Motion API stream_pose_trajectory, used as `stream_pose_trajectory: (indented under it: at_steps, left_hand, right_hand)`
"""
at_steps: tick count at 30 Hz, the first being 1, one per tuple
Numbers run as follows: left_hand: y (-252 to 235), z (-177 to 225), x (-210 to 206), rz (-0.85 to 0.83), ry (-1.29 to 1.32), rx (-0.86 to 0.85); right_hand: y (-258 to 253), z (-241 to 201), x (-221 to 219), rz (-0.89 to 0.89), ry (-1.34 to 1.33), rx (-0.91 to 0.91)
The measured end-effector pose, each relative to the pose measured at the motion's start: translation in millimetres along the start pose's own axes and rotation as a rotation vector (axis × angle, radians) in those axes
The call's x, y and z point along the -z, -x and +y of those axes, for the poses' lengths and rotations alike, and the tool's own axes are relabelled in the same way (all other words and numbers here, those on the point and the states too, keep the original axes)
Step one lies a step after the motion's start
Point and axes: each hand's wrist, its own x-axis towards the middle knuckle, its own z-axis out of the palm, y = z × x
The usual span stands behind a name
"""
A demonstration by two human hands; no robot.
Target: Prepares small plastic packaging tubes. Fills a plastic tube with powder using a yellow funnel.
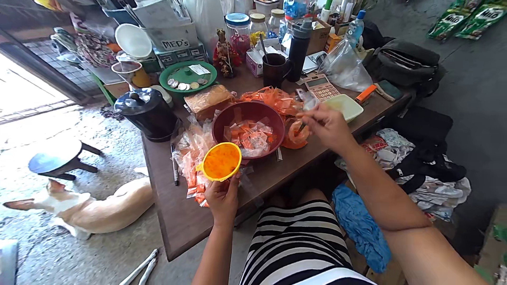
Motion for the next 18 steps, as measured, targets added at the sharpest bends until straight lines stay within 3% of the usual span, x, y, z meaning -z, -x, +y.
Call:
stream_pose_trajectory:
  at_steps: [3, 6, 13, 18]
  left_hand:
    - [1, 0, 0, -0.001, 0.005, -0.01]
    - [2, 1, 0, -0.013, -0.012, -0.019]
    - [4, -2, 1, -0.028, -0.047, -0.035]
    - [5, -2, 1, -0.035, -0.052, -0.02]
  right_hand:
    - [33, -14, -11, -0.038, 0.149, 0.318]
    - [53, -15, -10, -0.018, 0.142, 0.412]
    - [58, -17, -1, 0.263, 0.173, 0.13]
    - [42, -15, -11, 0.32, 0.15, 0.027]
